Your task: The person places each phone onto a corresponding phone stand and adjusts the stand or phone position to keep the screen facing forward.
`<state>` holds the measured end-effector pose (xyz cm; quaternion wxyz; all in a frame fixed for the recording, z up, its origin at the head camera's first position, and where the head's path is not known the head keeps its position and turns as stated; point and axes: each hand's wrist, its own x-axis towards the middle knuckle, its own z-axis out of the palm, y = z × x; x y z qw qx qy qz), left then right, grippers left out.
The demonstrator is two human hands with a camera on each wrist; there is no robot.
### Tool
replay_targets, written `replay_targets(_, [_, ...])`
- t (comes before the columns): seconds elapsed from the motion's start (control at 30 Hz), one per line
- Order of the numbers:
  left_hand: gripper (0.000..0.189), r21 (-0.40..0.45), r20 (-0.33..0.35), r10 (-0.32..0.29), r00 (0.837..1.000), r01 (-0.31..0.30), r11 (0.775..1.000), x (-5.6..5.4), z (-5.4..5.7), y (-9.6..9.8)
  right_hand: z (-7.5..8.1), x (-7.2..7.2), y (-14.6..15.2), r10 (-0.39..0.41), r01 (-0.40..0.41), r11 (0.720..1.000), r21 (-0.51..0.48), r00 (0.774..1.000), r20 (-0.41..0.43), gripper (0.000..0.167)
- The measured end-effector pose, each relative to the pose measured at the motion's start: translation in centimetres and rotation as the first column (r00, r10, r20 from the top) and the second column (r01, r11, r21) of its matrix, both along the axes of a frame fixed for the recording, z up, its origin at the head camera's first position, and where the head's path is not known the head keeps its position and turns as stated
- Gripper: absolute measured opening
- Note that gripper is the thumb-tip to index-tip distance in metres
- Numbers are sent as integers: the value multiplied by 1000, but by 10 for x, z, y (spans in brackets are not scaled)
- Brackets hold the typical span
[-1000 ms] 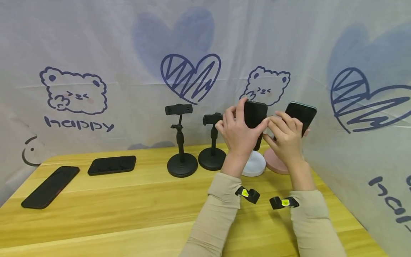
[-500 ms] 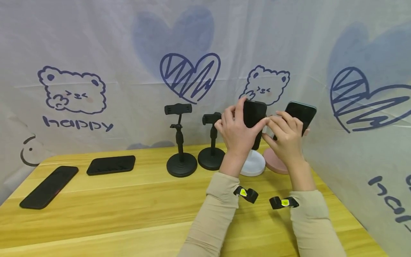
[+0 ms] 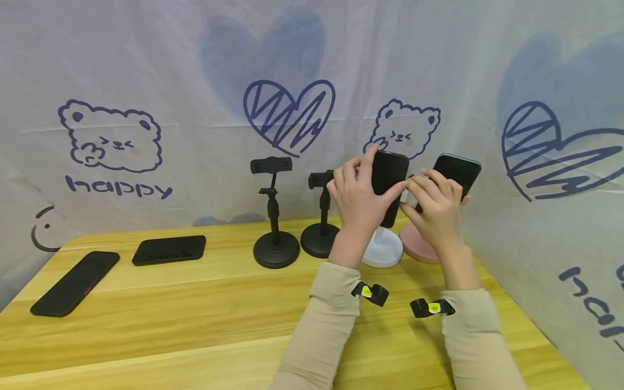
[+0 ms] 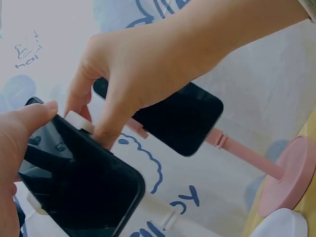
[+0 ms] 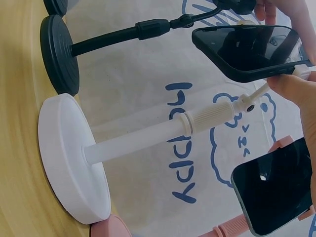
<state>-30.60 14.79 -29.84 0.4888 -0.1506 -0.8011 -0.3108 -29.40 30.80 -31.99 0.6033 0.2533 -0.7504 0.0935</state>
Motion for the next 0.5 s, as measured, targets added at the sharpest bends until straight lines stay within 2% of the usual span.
replay_targets(0.27, [82, -38, 46, -68, 997, 69, 997, 2, 2, -9, -1, 1, 1, 5, -5, 1000, 5, 1000, -3, 29])
replay_targets(0.5, [81, -45, 61, -74, 995, 77, 996, 1, 2, -10, 0, 2, 0, -3, 3, 1000, 9, 1000, 1, 31])
